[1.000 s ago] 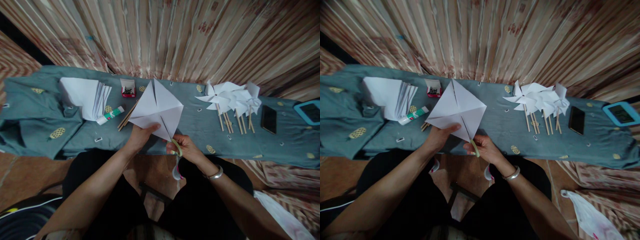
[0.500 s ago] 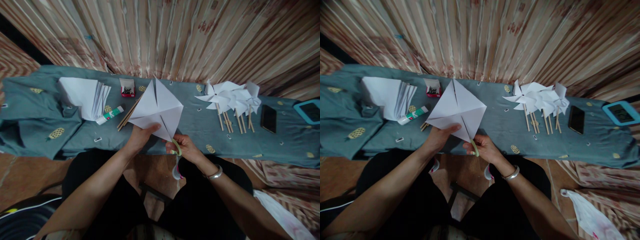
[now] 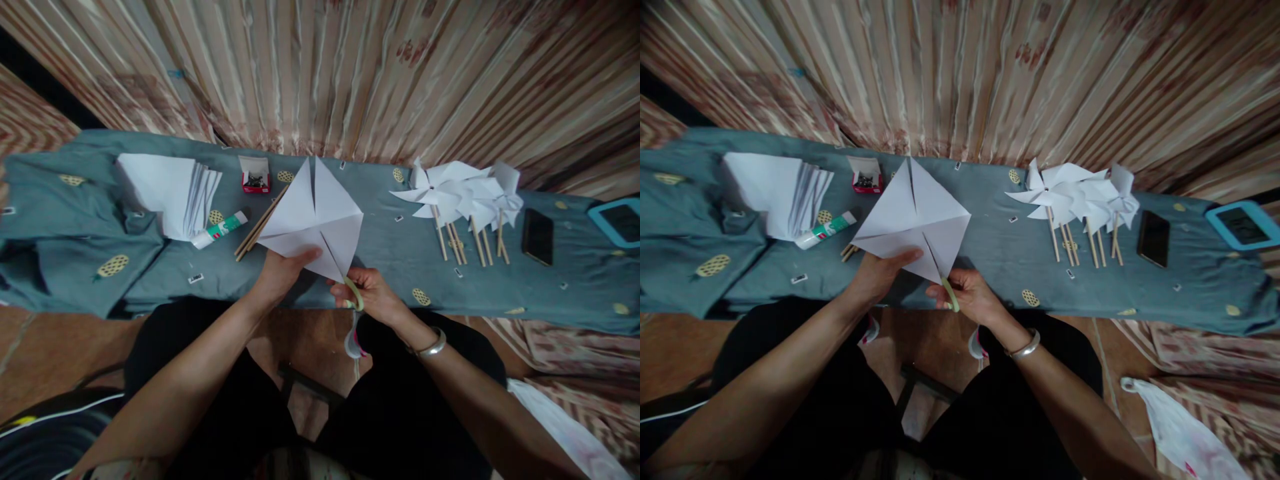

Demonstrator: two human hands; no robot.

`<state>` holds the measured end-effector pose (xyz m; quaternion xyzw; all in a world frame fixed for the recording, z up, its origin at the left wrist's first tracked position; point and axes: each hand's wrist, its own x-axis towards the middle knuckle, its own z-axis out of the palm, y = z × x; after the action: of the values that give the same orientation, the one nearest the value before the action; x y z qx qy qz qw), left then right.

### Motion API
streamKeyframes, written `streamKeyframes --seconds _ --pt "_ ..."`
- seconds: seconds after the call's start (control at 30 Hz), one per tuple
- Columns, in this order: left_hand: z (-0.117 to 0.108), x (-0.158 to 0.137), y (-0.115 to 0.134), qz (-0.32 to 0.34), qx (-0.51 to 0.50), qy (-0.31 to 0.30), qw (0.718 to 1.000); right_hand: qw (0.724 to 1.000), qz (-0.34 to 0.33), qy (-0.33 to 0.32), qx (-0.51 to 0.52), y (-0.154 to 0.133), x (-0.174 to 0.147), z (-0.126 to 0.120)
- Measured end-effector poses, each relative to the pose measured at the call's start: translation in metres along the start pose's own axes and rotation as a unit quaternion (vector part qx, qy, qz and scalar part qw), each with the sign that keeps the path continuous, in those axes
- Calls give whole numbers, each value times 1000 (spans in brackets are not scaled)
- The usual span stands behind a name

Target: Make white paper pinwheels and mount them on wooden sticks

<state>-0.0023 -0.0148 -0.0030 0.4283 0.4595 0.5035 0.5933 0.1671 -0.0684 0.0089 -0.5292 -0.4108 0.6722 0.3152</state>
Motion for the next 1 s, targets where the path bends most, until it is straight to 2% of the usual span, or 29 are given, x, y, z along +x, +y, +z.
streamKeyframes --seconds 0.13,0.37,0.67,0.73,0.9,1.0 --pt "0 1 -1 -4 -11 6 1000 1000 -7 -13 -19 -1 0 -2" --pt "-4 6 3 -11 -59 22 998 996 15 -76 -35 -6 -5 -8" --pt "-20 8 19 -31 -66 40 997 993 10 -70 -91 -21 -23 -48" --pt "-21 6 19 -41 -68 36 996 994 -15 -47 -96 -25 -24 -56" --pt "-21 0 13 -88 -33 7 996 985 -105 122 -57 -26 -15 -65" --pt "-18 -5 10 -119 -12 -21 993 975 -131 177 -20 -25 -6 -66"
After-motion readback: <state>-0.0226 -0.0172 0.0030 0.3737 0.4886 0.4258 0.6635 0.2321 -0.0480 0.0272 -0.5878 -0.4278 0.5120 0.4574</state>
